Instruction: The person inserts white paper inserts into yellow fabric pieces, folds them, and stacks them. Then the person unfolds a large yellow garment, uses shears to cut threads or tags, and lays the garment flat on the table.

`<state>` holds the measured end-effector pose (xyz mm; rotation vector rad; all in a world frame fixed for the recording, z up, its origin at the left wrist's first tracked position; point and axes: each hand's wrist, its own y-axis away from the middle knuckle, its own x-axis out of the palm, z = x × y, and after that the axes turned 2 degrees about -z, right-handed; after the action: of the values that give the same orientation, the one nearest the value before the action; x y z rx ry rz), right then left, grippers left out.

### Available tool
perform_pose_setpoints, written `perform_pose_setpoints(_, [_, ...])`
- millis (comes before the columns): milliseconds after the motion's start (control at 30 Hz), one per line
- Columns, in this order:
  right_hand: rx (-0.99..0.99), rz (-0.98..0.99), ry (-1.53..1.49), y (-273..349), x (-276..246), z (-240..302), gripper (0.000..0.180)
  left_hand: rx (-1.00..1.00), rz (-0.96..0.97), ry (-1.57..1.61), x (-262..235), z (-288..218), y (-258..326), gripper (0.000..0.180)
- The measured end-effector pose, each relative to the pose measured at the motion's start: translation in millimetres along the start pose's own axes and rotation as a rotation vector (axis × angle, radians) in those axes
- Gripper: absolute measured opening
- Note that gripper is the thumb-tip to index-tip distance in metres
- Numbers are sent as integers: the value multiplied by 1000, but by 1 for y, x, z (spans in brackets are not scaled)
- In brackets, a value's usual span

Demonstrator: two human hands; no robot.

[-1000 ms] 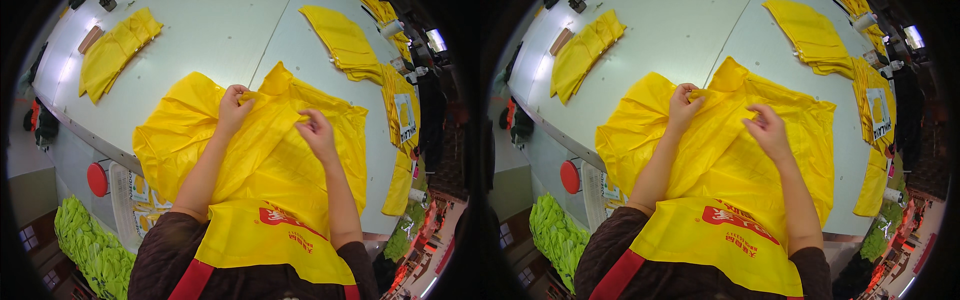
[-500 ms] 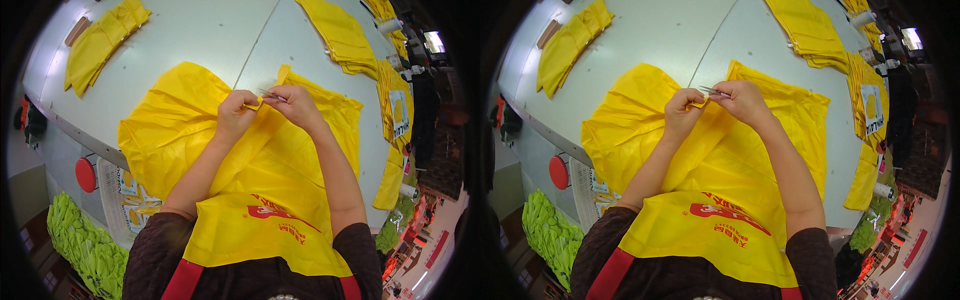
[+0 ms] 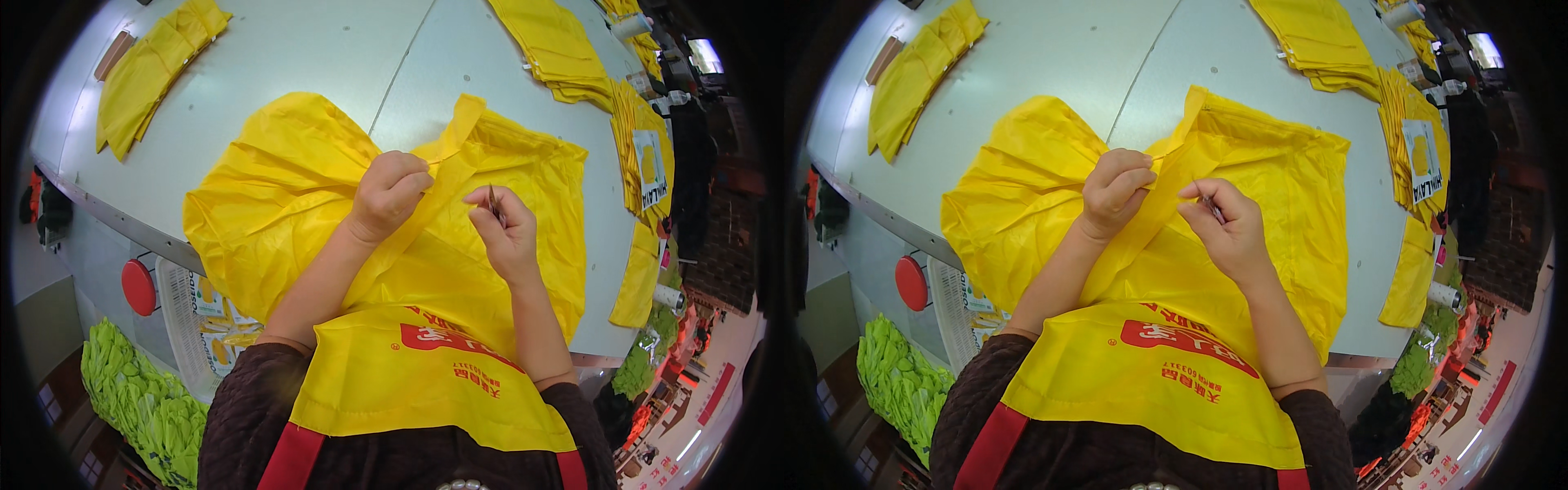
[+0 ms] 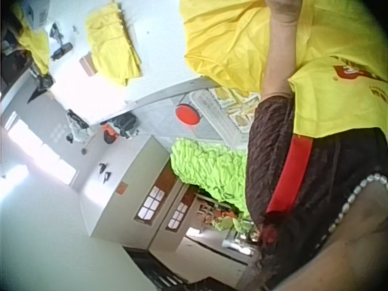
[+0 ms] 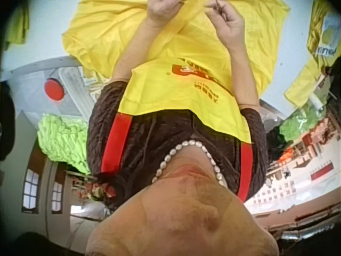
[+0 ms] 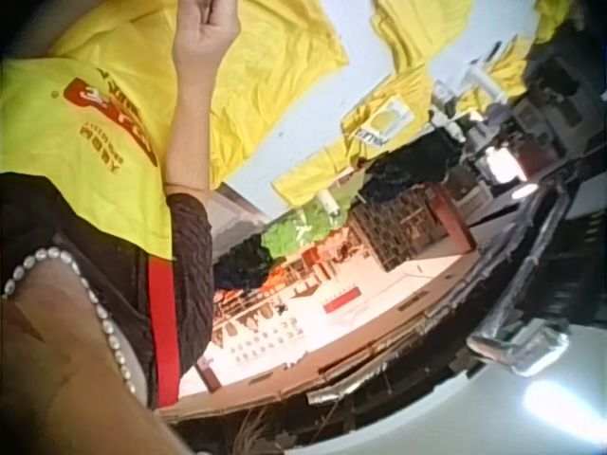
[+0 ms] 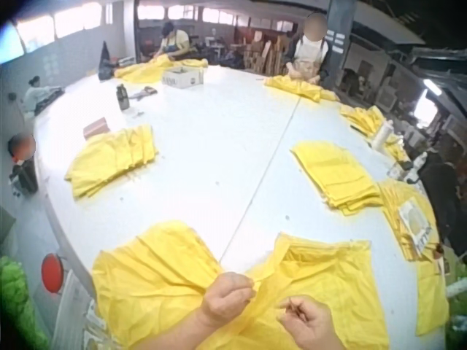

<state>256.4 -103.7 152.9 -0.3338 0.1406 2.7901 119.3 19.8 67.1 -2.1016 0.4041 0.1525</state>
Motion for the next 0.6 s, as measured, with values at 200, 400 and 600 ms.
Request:
perform_pose_setpoints(200, [-204,-149,566,-2,-12,-22,22,1,7,14,3,-5,0,26])
perform_pose_setpoints(400, [-424,-137,852,-14,-7,-24,23,-72,5,31,5,-8,-1,26])
perform_pose_setpoints(600, [-466,-130,881,-20,-2,-24,21,-71,11,21,7,-7,0,26])
